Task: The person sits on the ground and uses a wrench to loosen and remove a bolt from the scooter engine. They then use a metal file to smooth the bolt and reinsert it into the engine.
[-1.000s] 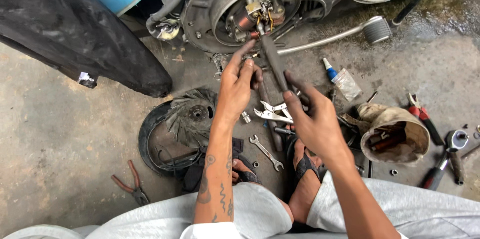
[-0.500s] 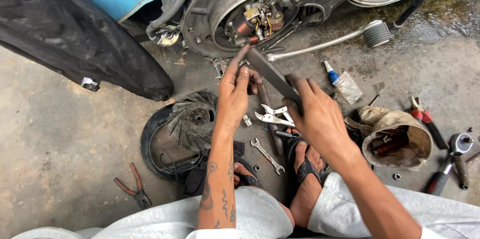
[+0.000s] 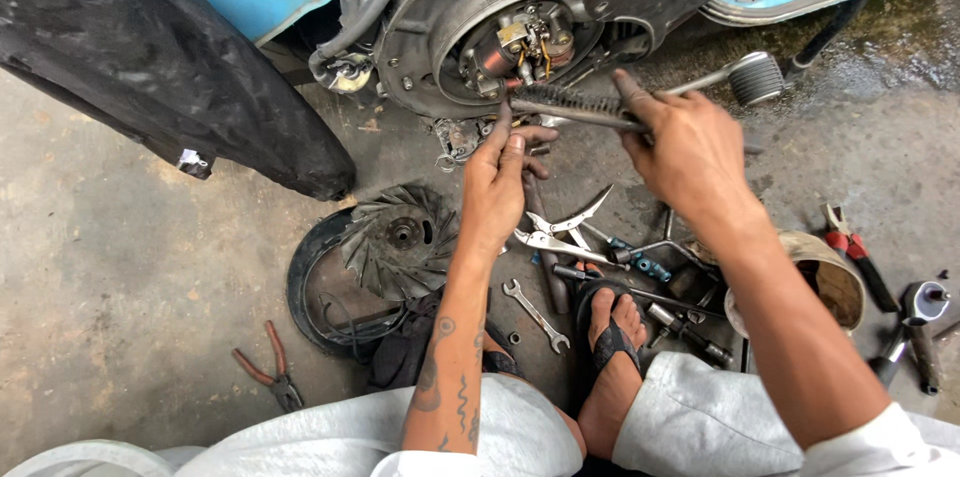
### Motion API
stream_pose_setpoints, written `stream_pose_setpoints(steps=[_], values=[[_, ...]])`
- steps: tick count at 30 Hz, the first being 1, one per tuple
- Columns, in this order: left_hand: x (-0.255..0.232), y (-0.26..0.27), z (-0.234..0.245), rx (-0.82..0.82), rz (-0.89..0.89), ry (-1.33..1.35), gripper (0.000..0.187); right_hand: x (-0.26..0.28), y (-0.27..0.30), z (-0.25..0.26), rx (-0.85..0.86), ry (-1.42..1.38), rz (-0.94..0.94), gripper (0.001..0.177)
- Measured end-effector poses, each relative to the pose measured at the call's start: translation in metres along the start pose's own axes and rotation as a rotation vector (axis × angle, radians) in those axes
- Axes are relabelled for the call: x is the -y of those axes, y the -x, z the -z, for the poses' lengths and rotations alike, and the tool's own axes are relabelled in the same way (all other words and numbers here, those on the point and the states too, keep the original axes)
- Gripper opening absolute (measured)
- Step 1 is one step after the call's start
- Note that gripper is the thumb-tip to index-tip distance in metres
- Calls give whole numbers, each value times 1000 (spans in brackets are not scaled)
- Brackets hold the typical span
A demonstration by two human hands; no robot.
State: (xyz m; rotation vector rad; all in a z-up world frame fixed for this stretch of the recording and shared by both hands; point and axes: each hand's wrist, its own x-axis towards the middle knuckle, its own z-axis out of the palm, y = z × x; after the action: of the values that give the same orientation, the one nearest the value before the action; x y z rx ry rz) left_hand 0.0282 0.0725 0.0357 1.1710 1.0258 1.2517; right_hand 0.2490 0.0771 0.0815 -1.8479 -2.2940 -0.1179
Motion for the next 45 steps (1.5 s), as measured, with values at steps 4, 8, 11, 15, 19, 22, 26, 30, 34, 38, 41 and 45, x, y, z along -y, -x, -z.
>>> stream_pose_setpoints(steps=[4,8,11,15,19,22,26,30,34,38,41,45], values=[[-7,-1,7,-37,8,-22,46,3,-14,-5,55,-114,-28,47],[-14,7,4,22,18,-7,46,-22,8,-31,-21,-124,-47,39],[-20,16,6,6,84,104,46,9,23,9,37,-412,-154,20],[45,14,24,-180,305,397,37,33,18,-10,171,-1002,-222,39],[43,21,22,-216,442,576,39,56,28,-24,192,-1260,-455,51],[28,34,27,-161,367,711,47,63,59,-17,355,-1187,-690,54],[19,48,24,9,120,573,39,55,96,-36,209,-1298,-541,45],[-1,52,12,0,29,473,20,61,102,-28,23,-1401,-391,41],[11,52,-3,-138,4,351,9,80,110,-29,34,-1543,-459,39],[24,53,-16,-235,7,350,7,89,111,-32,36,-1648,-438,40],[9,51,-15,-263,28,292,4,77,106,-28,76,-1618,-487,40],[30,50,12,-308,110,-129,4,45,108,-39,77,-1444,-830,35]])
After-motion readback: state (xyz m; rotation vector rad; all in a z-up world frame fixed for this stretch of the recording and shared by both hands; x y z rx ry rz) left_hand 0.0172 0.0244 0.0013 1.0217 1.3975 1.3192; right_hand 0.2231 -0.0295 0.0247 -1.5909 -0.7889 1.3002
